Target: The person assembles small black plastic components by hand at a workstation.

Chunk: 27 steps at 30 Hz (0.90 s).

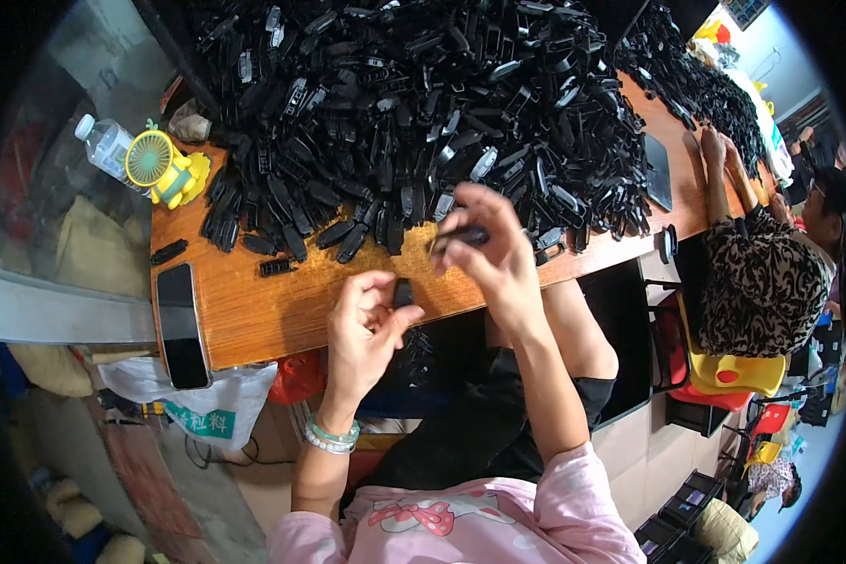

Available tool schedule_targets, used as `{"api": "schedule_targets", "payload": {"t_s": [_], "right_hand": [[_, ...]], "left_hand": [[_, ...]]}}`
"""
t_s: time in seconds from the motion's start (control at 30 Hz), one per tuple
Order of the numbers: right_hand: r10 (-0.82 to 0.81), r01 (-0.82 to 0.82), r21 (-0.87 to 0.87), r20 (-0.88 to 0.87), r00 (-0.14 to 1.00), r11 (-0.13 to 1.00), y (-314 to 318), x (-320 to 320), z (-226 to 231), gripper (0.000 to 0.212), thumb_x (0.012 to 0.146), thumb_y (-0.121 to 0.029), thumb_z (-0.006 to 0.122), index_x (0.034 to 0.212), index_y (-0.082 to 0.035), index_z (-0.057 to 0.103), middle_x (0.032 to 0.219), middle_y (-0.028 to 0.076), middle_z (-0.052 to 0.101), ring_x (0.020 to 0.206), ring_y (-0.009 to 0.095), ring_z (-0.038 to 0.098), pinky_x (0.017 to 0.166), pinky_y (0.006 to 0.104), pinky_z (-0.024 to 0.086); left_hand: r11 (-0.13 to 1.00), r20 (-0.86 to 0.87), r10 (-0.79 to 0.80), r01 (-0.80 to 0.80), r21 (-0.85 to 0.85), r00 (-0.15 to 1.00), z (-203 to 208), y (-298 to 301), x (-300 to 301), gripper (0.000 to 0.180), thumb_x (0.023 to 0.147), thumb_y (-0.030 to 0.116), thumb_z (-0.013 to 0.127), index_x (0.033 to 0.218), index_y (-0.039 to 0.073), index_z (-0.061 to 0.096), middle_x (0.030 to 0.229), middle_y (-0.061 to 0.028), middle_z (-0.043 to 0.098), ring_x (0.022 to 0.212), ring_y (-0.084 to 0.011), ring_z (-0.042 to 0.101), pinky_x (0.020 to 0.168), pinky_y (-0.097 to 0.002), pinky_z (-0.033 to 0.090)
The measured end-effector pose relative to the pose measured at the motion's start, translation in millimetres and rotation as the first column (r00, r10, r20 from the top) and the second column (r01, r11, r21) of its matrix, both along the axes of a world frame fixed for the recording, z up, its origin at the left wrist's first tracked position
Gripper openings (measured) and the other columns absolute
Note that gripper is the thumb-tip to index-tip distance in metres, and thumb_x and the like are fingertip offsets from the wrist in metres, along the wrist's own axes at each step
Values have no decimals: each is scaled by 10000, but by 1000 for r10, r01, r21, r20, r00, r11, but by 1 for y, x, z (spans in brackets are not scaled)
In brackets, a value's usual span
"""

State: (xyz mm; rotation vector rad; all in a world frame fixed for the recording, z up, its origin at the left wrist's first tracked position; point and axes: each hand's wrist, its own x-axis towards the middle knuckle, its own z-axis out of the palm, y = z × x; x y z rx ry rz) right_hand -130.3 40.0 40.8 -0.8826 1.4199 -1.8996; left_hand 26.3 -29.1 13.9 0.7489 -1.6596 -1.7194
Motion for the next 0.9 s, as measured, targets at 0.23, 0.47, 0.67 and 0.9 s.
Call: {"api": "schedule_targets", "payload": {"t_s": [0.23,0.47,0.67,0.9], "right_hand": [[303,-274,190,-144,942,943,47,17,5,349,908,-23,507,1255,19,510,1076,122,566,917,186,584,811,275,472],[262,-113,276,-595,760,955,56,30,-5,456,784,49,582,1227,20,479,903,183,542,820,364,549,730,389,455],[146,17,204,-752,643,979,57,38,-23,484,766,62,576,1235,16,468,904,179,536,798,366,540,707,409,458],[102,-11,152,-607,788,988,58,46,-21,499,733,6,681,1216,-26,559,1109,159,532,884,291,566,770,363,479]], "left_hand": [[990,37,-102,105,-90,994,13,11,3,255,802,40,691,1012,-69,594,742,-57,616,569,-93,583,502,-206,453],[908,176,-111,172,-383,978,25,7,9,229,804,54,680,961,-94,605,672,-96,550,545,-133,544,468,-271,400],[797,169,-61,150,-585,984,26,12,7,204,809,41,666,961,-84,610,695,-128,563,547,-205,550,475,-292,405],[992,67,-58,66,-111,996,16,23,11,282,809,55,675,1062,-59,623,827,-106,642,690,-136,625,583,-246,482]]}}
